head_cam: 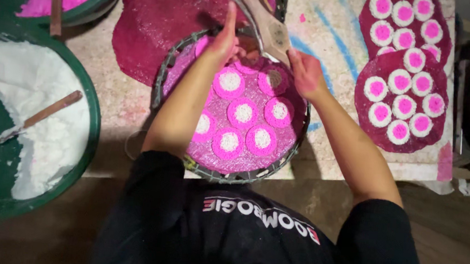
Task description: The person scoops pink powder into a circular mold, presses it, and removes a pink disc. They then coat the disc in white powder using a wooden tool and place it on a tray. This process is repeated multiple times to produce several pink-and-white discs.
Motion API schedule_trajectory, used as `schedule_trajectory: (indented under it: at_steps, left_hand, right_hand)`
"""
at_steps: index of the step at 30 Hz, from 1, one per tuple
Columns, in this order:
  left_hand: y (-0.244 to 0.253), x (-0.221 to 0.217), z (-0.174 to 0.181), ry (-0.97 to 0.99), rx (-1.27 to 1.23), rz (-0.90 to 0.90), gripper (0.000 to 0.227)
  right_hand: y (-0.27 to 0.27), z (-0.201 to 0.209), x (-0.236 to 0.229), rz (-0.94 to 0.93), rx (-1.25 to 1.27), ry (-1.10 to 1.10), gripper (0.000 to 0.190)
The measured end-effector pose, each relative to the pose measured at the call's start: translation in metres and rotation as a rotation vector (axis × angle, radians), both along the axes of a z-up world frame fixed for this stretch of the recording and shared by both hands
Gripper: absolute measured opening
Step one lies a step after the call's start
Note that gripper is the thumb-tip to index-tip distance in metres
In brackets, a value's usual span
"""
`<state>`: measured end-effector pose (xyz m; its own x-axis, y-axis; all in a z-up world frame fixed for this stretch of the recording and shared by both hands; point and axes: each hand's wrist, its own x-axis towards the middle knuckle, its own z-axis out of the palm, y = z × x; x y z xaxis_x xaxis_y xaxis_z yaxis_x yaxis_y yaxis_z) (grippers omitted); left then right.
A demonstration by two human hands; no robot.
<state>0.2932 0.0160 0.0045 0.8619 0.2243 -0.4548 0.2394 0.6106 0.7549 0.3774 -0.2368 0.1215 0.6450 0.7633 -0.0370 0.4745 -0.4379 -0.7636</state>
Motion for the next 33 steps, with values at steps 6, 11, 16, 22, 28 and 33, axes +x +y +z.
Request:
schedule_trajectory:
  at_steps: [6, 11, 16, 22, 28, 33]
  left_hand:
    - [-0.016, -0.002, 0.003, -0.064, 0.09, 0.049, 0.105]
    - [-0.045, -0.082, 0.049, 0.048, 0.988, -0.057, 0.085]
    - [-0.075, -0.23, 0.104, -0.29, 1.055, 0.271, 0.062]
    - [-0.092, -0.357, 0.115, -0.073, 0.848, 0.46, 0.059]
    - [-0.082, -0.405, 0.107, -0.028, 0.745, 0.524, 0.049]
    - [-0.062, -0.412, 0.11, -0.078, 0.9, 0.356, 0.037]
  right_hand:
    - [0.001, -0.019, -0.003, -0.11, 0.116, -0.068, 0.056]
    - [-0.011, -0.012, -0.002, -0.274, 0.235, 0.035, 0.051]
    - [0.01, 0.011, -0.002, -0.2, 0.333, 0.131, 0.04]
    - [0.145, -0.045, 0.007, -0.119, 0.252, 0.097, 0.038]
    - [0.31, -0.101, -0.026, -0.177, 0.002, -0.278, 0.059]
    - [0.358, -0.095, -0.098, -0.275, -0.062, -0.312, 0.076]
